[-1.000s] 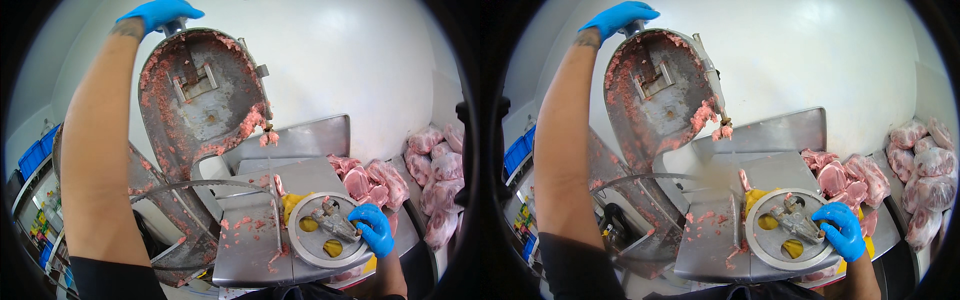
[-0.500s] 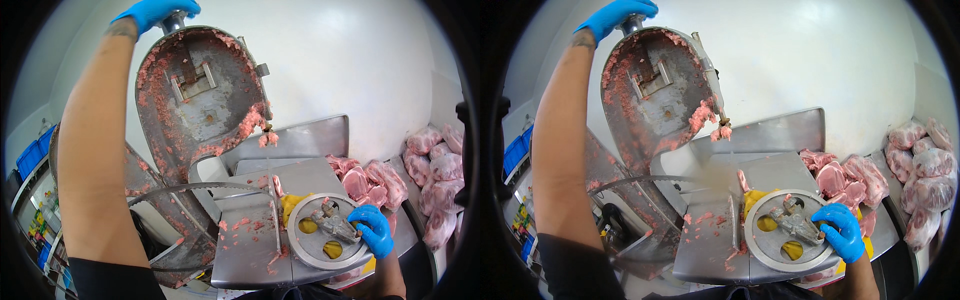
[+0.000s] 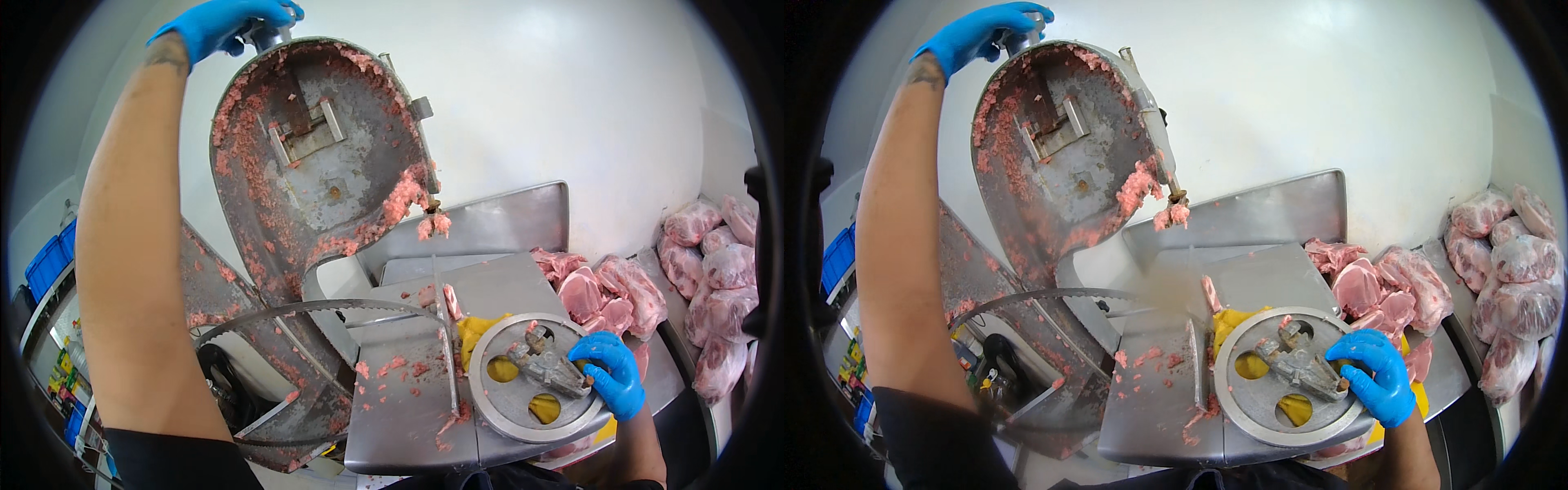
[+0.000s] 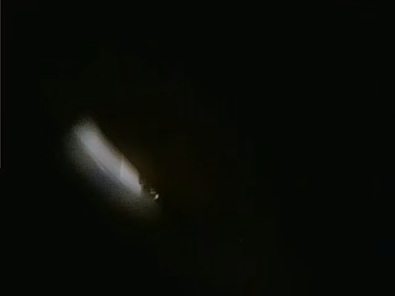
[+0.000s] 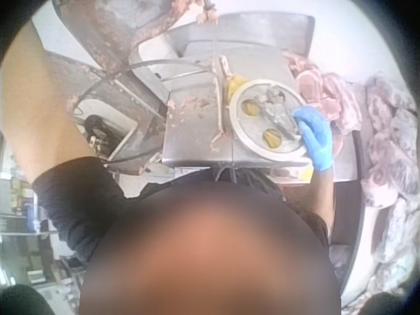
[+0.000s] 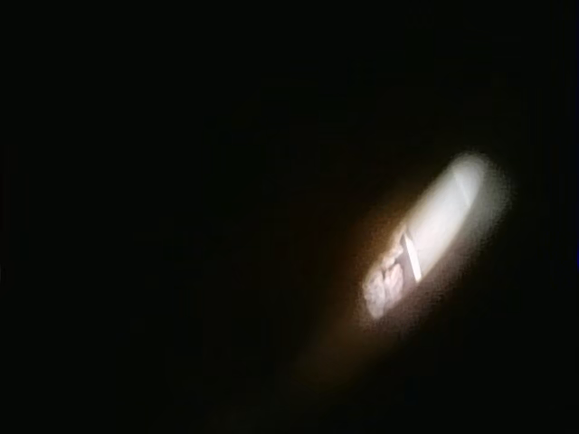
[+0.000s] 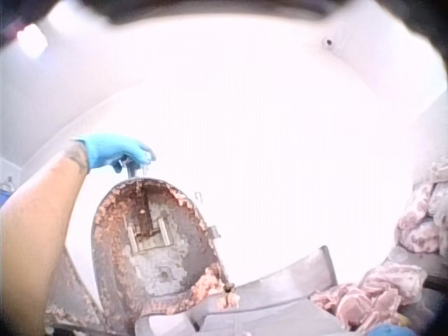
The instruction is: The person removes a metal component from a meat grinder, cleans it, and then retrieves a new component from a plastic bag. They unwrap the new part and install it into the meat grinder, securing it in place.
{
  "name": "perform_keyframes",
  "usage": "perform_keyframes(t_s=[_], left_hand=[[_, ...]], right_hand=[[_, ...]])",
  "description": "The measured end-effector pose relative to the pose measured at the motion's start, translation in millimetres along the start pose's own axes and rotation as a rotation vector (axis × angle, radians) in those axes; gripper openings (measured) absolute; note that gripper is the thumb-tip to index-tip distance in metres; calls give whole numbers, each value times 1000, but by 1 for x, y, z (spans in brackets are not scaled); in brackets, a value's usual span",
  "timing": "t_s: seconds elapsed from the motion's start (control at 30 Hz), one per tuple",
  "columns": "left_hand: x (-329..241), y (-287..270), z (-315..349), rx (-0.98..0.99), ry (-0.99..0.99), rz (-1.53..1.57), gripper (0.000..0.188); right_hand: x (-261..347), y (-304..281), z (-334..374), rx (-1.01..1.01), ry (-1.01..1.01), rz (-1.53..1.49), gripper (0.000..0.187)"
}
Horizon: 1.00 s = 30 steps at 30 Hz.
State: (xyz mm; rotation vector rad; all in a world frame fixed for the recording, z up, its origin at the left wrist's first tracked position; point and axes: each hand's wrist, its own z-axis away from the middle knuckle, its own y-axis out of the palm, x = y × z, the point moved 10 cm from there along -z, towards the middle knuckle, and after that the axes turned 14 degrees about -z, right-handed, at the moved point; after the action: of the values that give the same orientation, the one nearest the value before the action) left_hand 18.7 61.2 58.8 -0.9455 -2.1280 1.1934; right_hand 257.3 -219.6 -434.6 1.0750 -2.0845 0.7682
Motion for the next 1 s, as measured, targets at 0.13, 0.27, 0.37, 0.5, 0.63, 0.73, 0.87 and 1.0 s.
perform_keyframes(t_s=[0.13,0.27,0.37,0.5,0.63,0.73,0.87,1.0], left_hand=[[9,4,19,-3,95,398,43],[-6,0,8,-71,52,-138,31],[-13,0,-9,-65,-161,-605,23],[-48,4,-24,-282,-223,-1357,29],[-47,-5,-7,-310,-250,-1192,36],[-26,-12,14,-159,-193,-655,44],[-1,-11,28,-249,-15,-74,46],[12,3,17,-331,176,292,53]], right_hand=[[-2,0,-1,-6,-5,-16,26],[0,2,-4,6,2,-23,26],[2,2,-4,11,4,-22,26],[2,3,-3,25,4,-3,27],[7,2,-1,8,-36,24,27],[8,3,-4,34,-26,57,28],[6,5,-8,72,35,71,29],[8,6,-7,53,30,72,29]])
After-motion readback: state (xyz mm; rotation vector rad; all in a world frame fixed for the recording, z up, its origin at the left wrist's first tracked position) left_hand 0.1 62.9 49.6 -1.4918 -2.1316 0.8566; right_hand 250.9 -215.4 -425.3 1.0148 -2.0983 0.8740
